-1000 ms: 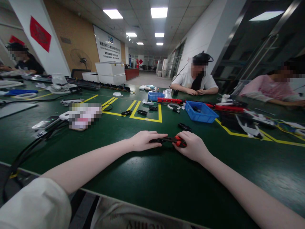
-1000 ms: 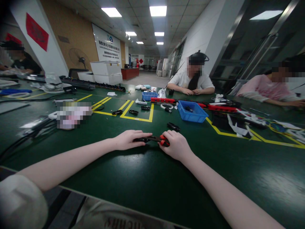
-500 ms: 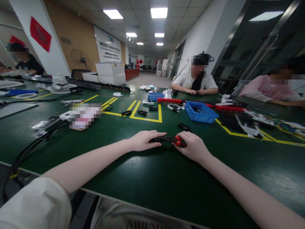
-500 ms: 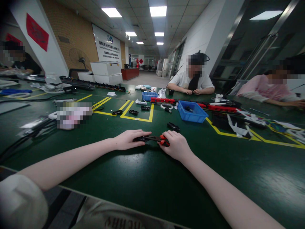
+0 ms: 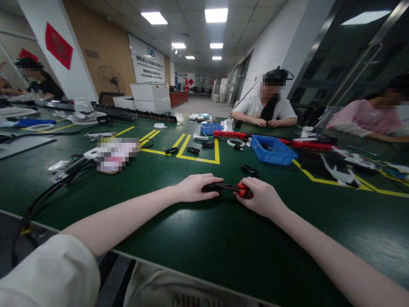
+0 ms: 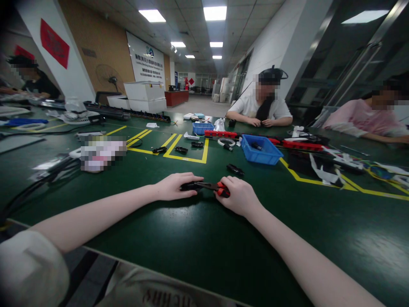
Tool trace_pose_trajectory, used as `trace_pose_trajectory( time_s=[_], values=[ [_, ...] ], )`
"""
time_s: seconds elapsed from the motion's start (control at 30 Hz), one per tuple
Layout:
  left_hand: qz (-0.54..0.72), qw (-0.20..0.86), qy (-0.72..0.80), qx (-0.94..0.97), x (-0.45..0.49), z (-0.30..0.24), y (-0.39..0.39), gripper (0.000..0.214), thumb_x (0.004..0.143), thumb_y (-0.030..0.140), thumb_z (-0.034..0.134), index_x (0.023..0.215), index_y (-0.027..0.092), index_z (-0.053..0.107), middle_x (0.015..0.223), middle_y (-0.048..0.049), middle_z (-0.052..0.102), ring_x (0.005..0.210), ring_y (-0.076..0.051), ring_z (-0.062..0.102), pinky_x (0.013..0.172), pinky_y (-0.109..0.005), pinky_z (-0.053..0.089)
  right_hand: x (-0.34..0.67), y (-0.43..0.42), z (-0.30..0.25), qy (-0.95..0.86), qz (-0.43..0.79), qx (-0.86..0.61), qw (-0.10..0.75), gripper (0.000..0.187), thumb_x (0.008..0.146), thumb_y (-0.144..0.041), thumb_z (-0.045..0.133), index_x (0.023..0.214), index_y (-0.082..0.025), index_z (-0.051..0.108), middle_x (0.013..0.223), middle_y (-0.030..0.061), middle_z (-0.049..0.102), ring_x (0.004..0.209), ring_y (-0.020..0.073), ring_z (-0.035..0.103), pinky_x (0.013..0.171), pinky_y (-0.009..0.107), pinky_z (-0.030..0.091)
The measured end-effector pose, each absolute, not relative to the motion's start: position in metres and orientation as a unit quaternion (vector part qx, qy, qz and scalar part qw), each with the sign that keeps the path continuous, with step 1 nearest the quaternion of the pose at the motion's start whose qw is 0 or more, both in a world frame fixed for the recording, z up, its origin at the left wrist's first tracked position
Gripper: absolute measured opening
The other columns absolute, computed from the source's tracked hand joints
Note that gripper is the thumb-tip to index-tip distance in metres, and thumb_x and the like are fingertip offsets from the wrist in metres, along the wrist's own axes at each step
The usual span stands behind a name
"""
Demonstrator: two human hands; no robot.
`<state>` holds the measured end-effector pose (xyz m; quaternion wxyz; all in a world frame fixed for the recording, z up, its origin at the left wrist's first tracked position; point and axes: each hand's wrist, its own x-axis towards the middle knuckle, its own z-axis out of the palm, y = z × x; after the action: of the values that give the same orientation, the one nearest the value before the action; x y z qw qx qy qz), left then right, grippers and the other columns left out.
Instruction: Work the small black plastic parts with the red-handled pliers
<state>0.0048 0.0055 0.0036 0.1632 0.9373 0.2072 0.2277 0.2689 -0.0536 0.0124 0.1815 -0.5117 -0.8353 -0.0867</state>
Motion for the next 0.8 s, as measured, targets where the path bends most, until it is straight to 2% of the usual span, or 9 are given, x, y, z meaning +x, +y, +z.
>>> trace_pose_trajectory(
  time_s=[0.47,0.8],
  values=[
    [0.21,0.128,0.209,0.946,0.004,0.006,0.008,0.048,0.098,0.044,0.053,0.139,0.02,0.051,0.113,-0.0079,0.068,0.103,-0.021,0.065,0.086,-0.029,0.049,0.274,-0.045,0.007,-0.84,-0.085,-0.494,0.209,0.02,0.082,-0.044,0.06,0.084,-0.024,0.06,0.083,0.0054,0.067,0.071,0.0212,0.062,0.061,0.034,0.049],
    [0.19,0.115,0.204,0.953,0.005,0.011,0.009,0.043,0.1,0.044,0.048,0.135,0.019,0.053,0.121,-0.008,0.067,0.109,-0.021,0.063,0.089,-0.031,0.049,0.276,-0.041,0.006,-0.84,-0.09,-0.491,0.211,0.023,0.082,-0.047,0.058,0.084,-0.024,0.06,0.082,0.0071,0.067,0.072,0.0241,0.063,0.06,0.037,0.049]
  ],
)
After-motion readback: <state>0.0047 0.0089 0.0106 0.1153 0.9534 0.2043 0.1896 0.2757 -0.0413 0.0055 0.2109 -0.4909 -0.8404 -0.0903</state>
